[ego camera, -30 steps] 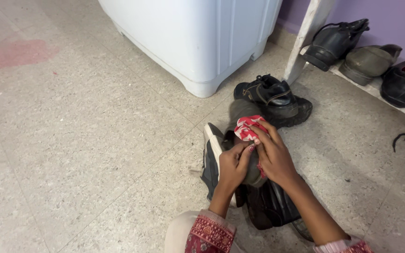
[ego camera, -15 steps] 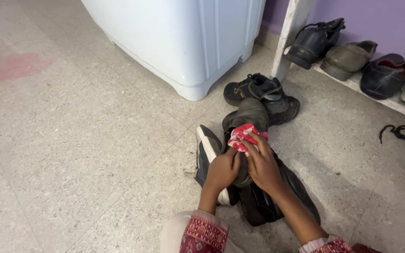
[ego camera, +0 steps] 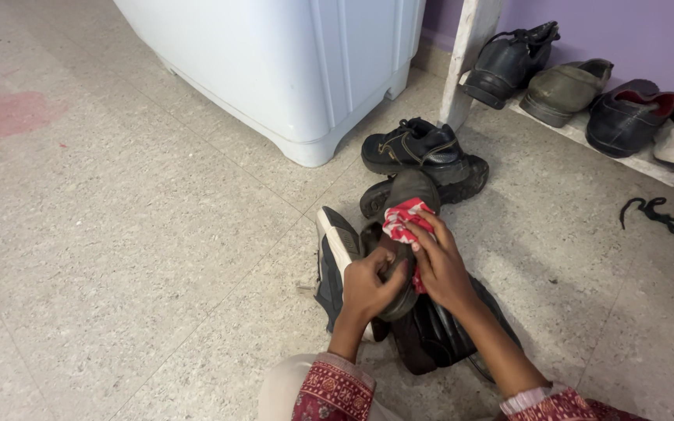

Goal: The person sits on the floor and wipes several pairs of shoes with a patterned cloth. They handle each shoe individually, rubbing the cloth over the upper and sides, then set the shoe aside before picking up the next one.

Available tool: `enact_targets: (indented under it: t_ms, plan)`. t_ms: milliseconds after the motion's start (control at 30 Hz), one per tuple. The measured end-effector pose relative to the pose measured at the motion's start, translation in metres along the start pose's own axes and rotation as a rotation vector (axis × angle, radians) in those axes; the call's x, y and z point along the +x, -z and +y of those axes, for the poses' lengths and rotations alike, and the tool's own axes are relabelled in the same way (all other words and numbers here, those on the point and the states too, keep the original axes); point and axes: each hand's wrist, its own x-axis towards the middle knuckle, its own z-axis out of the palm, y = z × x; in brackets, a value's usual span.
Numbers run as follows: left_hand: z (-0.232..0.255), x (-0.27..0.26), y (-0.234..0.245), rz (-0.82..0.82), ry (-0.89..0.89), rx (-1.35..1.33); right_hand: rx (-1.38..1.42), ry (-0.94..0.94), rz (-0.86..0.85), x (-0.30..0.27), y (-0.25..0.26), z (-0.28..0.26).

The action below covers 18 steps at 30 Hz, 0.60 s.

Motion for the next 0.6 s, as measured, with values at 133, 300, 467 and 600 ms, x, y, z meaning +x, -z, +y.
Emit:
enact_targets:
  t_ms: [133,300,467,600]
  plan:
    - [0.005,-0.002,0.010,-0.028,-0.108,-0.086,-0.007,-0.015,-0.016,-0.008,0.010,-0.018]
    - [0.004,0.011,0.014,-0.032,-0.196,-0.246,-0.148,0.109,0.079,-0.005,0.035,-0.034]
    - [-0.014,0.034,0.014,-0.066,-0.137,-0.149,-0.202,0.017,0.028,-0.009,0.030,-0.023]
    - [-0.011,0.039,0.006,-0.061,-0.159,0.241,-0.204,-0.128,-0.158,-0.012,0.015,-0.006]
